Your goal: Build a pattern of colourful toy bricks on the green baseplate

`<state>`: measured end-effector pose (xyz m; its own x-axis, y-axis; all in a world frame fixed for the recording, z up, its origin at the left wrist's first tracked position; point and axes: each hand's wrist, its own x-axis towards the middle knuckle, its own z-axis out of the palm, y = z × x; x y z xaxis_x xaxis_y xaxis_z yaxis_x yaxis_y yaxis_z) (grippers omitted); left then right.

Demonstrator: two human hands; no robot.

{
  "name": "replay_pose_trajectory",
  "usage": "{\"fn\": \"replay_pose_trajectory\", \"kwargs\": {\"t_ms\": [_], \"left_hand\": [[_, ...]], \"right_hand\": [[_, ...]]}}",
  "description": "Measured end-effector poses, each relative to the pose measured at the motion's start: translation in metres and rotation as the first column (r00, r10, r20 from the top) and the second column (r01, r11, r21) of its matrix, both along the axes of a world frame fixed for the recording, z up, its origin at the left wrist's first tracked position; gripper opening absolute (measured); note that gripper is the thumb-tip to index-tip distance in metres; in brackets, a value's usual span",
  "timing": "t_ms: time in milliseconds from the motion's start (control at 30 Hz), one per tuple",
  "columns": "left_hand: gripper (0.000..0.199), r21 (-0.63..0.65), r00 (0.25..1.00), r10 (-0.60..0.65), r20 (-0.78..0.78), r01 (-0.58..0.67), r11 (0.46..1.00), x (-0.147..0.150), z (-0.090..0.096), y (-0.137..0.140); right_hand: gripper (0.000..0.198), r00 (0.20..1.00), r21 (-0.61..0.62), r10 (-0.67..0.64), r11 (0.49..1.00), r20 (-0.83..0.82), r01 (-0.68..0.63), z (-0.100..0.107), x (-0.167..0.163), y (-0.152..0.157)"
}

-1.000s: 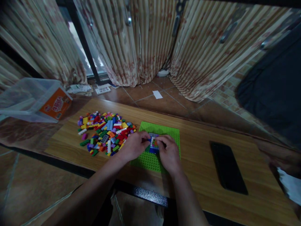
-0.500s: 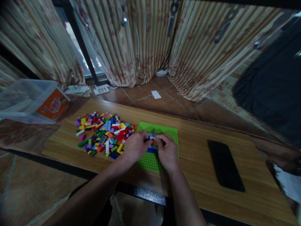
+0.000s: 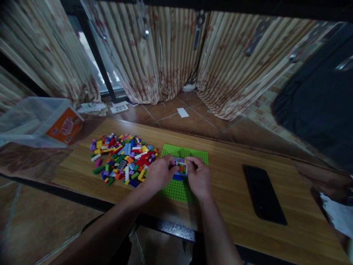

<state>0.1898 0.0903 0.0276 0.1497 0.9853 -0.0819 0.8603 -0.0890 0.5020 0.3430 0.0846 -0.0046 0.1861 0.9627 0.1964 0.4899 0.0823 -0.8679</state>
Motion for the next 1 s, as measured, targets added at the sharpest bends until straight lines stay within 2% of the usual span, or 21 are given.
{"fn": "replay_pose_trajectory", "kwargs": {"t_ms": [200, 367, 600, 1000], "left_hand": [[0.027, -0.074, 0.996, -0.052, 0.07, 0.057, 0.996, -0.009, 0.009, 0.006], [0.023, -0.025, 0.992, -0.021, 0.123, 0.025, 0.999, -0.006, 0.001, 0.0], [0.017, -0.06, 0.996, 0.051, 0.071, -0.047, 0.997, 0.0, 0.001, -0.001], [0.024, 0.013, 0.997, -0.031, -0.07, 0.032, 0.999, 0.003, 0.006, -0.01]], "right_hand": [[0.03, 0.995, 0.059, -0.091, 0.994, 0.052, 0.087, 0.005, 0.004, 0.001], [0.03, 0.994, 0.074, -0.1, 0.993, 0.048, 0.097, 0.007, 0.005, 0.0], [0.031, 0.992, -0.001, -0.102, 0.995, 0.073, 0.102, 0.004, 0.005, 0.0], [0.031, 0.992, 0.008, -0.08, 0.997, 0.098, 0.079, 0.0, 0.001, -0.001]]}}
